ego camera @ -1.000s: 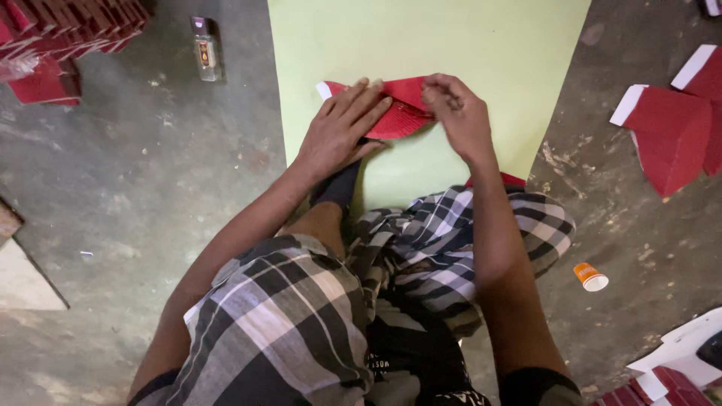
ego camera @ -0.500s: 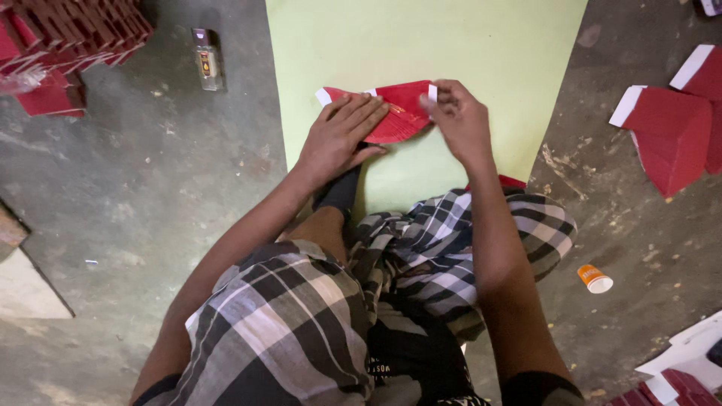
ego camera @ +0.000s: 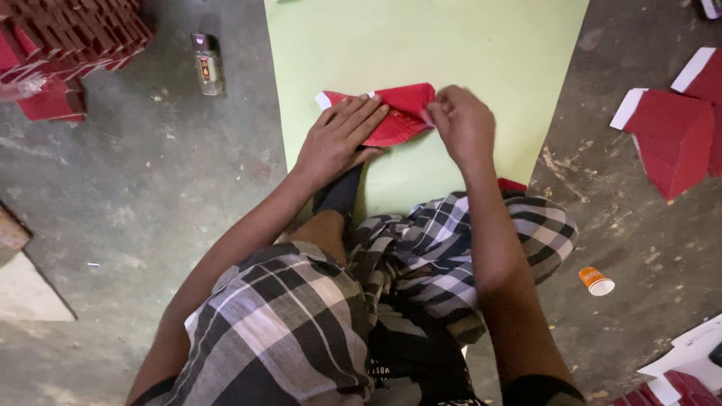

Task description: The person sits on the floor and repeatedly folds red paper sheets with white edges, pressing the creases and stacking the folded pieces. The person handles the sheets one at a time, aligning edges and smoothing folds.

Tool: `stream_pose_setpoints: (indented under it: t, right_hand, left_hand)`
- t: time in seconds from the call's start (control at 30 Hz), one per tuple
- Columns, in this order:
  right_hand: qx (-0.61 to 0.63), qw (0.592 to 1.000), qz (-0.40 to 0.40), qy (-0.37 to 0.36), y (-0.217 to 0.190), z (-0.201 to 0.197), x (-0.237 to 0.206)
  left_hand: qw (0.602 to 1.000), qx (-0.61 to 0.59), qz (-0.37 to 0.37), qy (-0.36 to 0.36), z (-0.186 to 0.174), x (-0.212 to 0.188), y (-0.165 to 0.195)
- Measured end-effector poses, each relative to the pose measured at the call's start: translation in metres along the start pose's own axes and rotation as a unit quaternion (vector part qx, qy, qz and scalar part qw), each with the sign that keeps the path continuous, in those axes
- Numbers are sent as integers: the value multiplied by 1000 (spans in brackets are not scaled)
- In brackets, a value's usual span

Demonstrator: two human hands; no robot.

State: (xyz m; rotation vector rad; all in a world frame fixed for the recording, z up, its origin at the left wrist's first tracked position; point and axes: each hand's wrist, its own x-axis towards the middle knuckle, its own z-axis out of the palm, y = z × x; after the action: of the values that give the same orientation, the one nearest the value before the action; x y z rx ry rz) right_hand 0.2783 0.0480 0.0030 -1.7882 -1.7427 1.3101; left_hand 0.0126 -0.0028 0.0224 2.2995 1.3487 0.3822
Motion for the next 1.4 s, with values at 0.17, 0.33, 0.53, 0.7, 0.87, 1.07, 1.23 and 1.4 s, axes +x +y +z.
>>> stream_pose_setpoints:
  t: [0.17, 0.33, 0.53, 0.7, 0.87, 1.07, 1.23, 1.4]
  right_hand:
    - [118, 993, 19, -25, -8, -2, -2]
    - [286, 956, 21, -59, -19, -2, -1]
    - [242, 970, 2, -36, -21, 0, -2]
    - [104, 995, -7, -6, -12, 3, 1]
    - [158, 987, 27, -8, -5, 6, 1]
    - [117, 993, 31, -7, -7, 6, -1]
    - [289, 954, 45, -61, -14, 2, 0]
    - [97, 995, -6, -36, -23, 1, -2]
  left_hand:
    - [1000, 6, -7, -25, -2, -3, -1]
    - [1000, 25, -2, 10, -3, -4, -1]
    - [999, 36, -10, 15, -1, -4, 0]
    - [1000, 28, -2, -5, -4, -7, 0]
    - [999, 31, 6, -15, -3, -4, 1]
    - [999, 28, 8, -28, 1, -8, -3]
    - [999, 34, -2, -20, 6, -7, -4]
    - [999, 33, -10, -11, 5, -7, -3]
